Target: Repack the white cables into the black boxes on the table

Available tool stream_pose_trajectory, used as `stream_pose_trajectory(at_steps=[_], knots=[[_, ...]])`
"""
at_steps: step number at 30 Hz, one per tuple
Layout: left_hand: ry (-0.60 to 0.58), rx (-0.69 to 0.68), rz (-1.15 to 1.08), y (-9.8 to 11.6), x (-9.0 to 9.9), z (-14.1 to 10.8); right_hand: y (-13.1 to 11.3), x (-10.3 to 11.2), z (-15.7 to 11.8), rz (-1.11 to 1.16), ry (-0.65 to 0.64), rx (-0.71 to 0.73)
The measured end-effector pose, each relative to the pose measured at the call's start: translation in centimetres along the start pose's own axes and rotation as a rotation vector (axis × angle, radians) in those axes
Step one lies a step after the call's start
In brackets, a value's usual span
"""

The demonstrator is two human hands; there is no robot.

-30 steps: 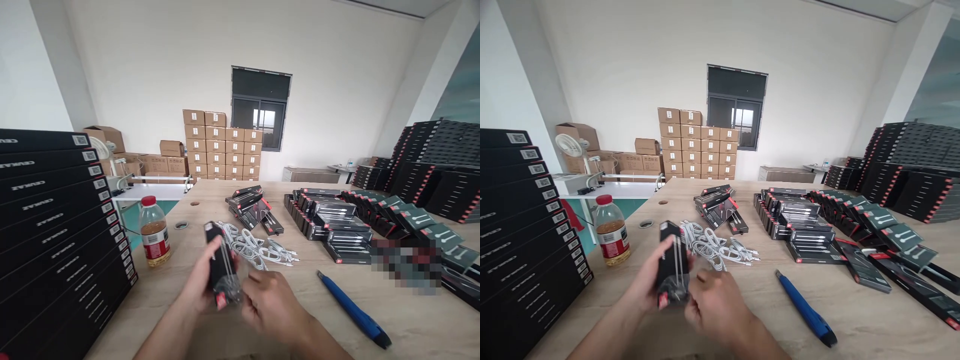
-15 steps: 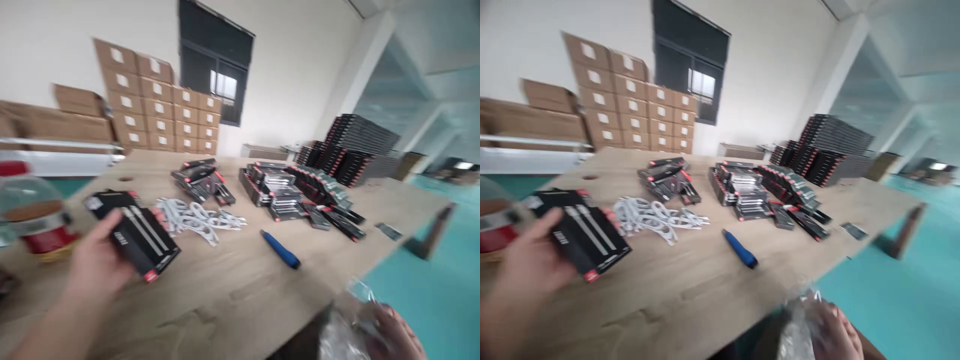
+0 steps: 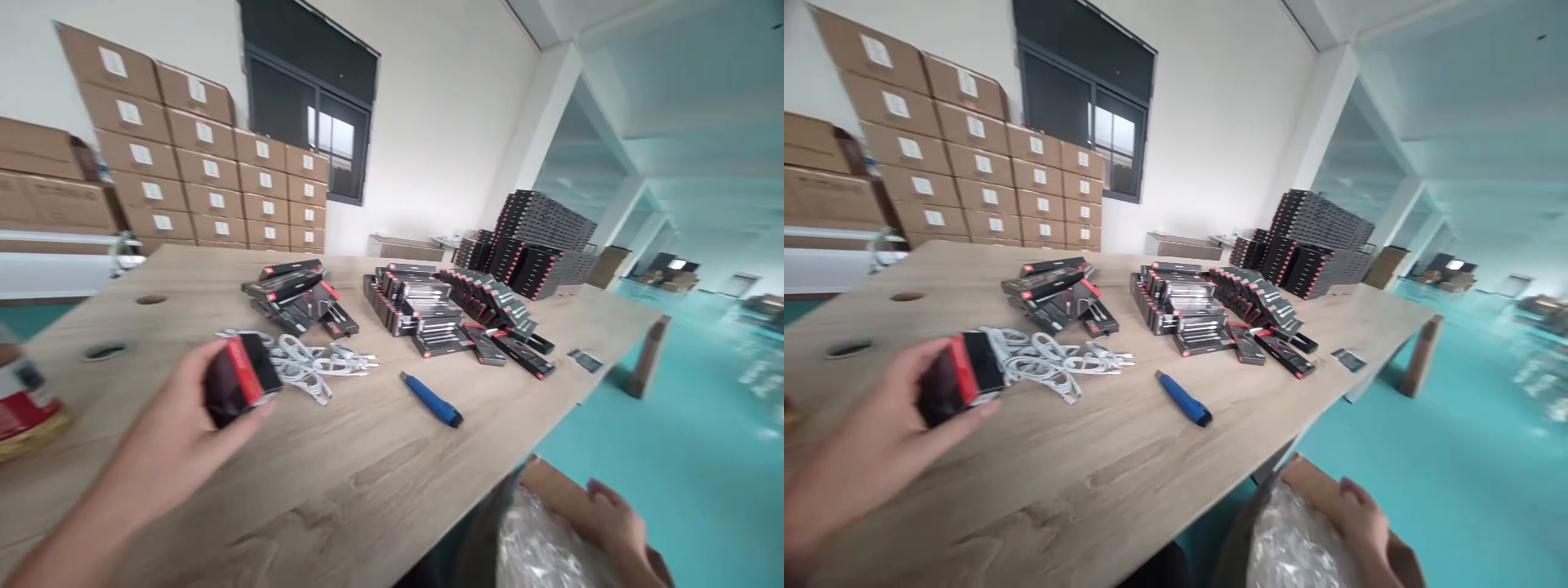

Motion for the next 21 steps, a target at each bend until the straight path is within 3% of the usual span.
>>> stream_pose_trajectory(at_steps=[2,4,5,9,11,12,15,18,21], knots=[[-0.007,-0.092,-0.041,1.0,-0.4,-0.5,-2.7,-1.1,2.5,0.128,0.052,-0.041],[-0.001,-0.096,-0.092,1.2,-0.7,-0.8,-8.9,-3.1,3.3,0.33,0.022,0.024],[-0.007,-0.092,-0.091,1.3,-0.9,-0.9,-13.3,-4.4,2.9,0.455,-0.052,0.113],[-0.027,-0.096,-0.04,1.2,-1.2,-1.1,-33.7,-10.5,-3.8,0.831,-0.537,0.554],[-0.031,-0.107,-0.005,0.7,-1.1,-1.0,-41.4,-14.1,-8.1,0.952,-0.744,0.688],[-0.032,-0.116,0.035,0.4,-1.0,-0.9,-44.1,-16.0,-9.8,1.014,-0.815,0.696],[-0.05,-0.15,0.234,-0.6,-0.9,-0.9,-47.7,-21.0,-13.7,1.097,-0.913,0.667],[-0.102,-0.2,0.423,-1.0,-1.6,-1.2,-47.0,-23.9,-16.1,1.142,-1.025,0.63],[-0.139,-0.231,0.514,-0.8,-2.7,-1.6,-45.7,-24.5,-17.0,1.168,-1.199,0.625]])
Point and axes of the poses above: each hand's wrist, its own z-axis towards the middle knuckle, its own x-axis out of the back of the hand, y = z × x, the point moved 8 cm from there along z, towards the middle knuckle, and after that the axes turned 3 degrees about -y, right-handed, at the moved point
